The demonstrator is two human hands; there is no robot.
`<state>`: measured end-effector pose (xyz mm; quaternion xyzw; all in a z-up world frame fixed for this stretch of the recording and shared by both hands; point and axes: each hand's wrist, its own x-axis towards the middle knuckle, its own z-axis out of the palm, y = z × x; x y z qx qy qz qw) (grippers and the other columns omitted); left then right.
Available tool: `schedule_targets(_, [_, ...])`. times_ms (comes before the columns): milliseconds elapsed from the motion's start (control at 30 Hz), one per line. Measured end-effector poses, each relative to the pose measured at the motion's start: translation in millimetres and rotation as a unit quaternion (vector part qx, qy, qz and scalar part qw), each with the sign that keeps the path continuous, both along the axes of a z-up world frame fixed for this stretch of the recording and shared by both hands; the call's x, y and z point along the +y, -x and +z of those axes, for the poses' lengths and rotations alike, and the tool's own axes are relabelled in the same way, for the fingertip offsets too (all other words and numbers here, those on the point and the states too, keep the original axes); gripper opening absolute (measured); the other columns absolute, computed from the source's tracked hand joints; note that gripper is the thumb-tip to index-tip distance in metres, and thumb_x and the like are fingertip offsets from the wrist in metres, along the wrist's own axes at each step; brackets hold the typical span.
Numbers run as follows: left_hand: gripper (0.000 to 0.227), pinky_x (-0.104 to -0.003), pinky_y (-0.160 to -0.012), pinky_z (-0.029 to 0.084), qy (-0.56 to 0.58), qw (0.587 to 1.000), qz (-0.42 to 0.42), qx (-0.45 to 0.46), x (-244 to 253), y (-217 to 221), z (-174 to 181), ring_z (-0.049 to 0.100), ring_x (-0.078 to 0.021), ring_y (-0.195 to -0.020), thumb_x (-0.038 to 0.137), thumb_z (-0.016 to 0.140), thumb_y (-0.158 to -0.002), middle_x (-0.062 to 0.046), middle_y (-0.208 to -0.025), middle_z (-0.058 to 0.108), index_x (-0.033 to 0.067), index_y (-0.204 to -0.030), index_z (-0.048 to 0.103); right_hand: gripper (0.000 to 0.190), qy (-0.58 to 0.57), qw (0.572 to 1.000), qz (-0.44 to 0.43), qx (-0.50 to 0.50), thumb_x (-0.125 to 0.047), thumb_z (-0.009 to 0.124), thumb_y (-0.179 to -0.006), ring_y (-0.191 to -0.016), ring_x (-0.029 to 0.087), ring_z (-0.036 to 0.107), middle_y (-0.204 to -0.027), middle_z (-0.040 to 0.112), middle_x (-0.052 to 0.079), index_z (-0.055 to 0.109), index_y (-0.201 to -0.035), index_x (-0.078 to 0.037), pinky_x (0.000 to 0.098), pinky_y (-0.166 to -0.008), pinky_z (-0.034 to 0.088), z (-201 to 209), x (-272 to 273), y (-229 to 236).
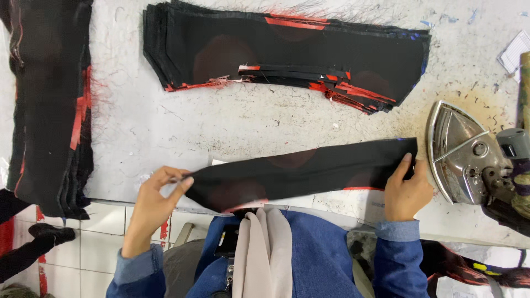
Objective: The person aligns a piece of black fabric with red accents on a white paper template and uses a steam iron to press it flat. They then remove the fabric, place it on a stack, and repeat the process with a new piece of fabric.
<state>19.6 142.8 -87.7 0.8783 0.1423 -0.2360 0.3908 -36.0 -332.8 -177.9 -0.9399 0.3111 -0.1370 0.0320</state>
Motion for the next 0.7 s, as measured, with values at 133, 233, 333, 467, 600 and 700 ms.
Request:
schedule_targets(133, [0.025, -0.024, -0.072, 0.047, 0.188, 0.957, 0.187, -0.121, -22.6, 4.3, -41.2, 0.055, -0.0102, -0.072, 0.007, 0.065, -0.087, -0.005, -0.076, 0.065, 0.0066, -0.104, 0.047, 0.035, 0.009, 1.0, -0.011, 0.008, -0.031, 0.056, -0.112, -0.052, 0.026, 0.061, -0.053, 0.055, 0.005, 0.055, -0.082, -0.013, 0.0313, -0.05, 0.046, -4.0, 1.7, 6.4])
schedule_targets(233, [0.039, -0.028, -0.073, 0.048, 0.117, 0.952, 0.172, -0.226, -60.9, -5.9, -18.5, 0.06, -0.0164, -0.078, 0.003, 0.064, -0.086, -0.01, -0.081, 0.065, 0.0054, -0.12, 0.047, 0.032, 0.044, 0.999, -0.009, 0.007, -0.032, 0.056, -0.112, -0.053, 0.027, 0.062, -0.056, 0.057, 0.006, 0.058, -0.085, -0.014, 0.032, -0.051, 0.047, 4.4, 6.2, 7.3])
schedule_targets(333, [0.028, -0.036, -0.079, 0.048, -0.012, 0.909, 0.15, -0.389, -77.3, -20.9, -22.8, 0.063, -0.0287, -0.088, 0.002, 0.061, -0.09, -0.017, -0.095, 0.062, 0.0004, -0.115, 0.051, 0.026, 0.075, 0.997, -0.004, -0.013, -0.03, 0.055, -0.111, -0.056, 0.029, 0.065, -0.061, 0.062, 0.009, 0.062, -0.092, -0.013, 0.0334, -0.054, 0.051, 11.3, 8.8, 6.0])
schedule_targets(467, [0.026, -0.04, -0.093, 0.051, -0.112, 0.822, 0.051, -0.555, -63.6, -52.8, -42.1, 0.06, -0.0336, -0.107, 0.0, 0.061, -0.093, -0.02, -0.115, 0.059, -0.005, -0.117, 0.053, 0.023, 0.056, 0.996, 0.017, -0.071, -0.022, 0.05, -0.108, -0.055, 0.043, 0.055, -0.068, 0.062, 0.019, 0.058, -0.093, -0.006, 0.0482, -0.045, 0.036, 22.9, 15.3, -10.1])
schedule_targets(600, [0.025, -0.034, -0.068, 0.052, -0.12, 0.835, 0.024, -0.536, -60.8, -84.5, -63.2, 0.067, -0.0282, -0.083, 0.011, 0.061, -0.094, -0.009, -0.096, 0.067, 0.0019, -0.117, 0.057, 0.03, 0.087, 0.996, 0.005, 0.007, -0.031, 0.051, -0.111, -0.056, 0.029, 0.066, -0.063, 0.064, 0.01, 0.056, -0.088, -0.012, 0.0358, -0.052, 0.051, 21.9, 27.6, -22.6])
schedule_targets(700, [0.021, -0.031, -0.069, 0.053, -0.17, 0.841, 0.002, -0.513, -62.8, -86.8, -70.3, 0.068, -0.0251, -0.086, 0.013, 0.063, -0.092, -0.006, -0.1, 0.067, 0.0062, -0.111, 0.059, 0.03, 0.08, 0.995, -0.026, 0.054, -0.036, 0.049, -0.112, -0.057, 0.032, 0.067, -0.061, 0.062, 0.013, 0.057, -0.093, -0.014, 0.0372, -0.05, 0.051, 21.0, 28.4, -24.5])
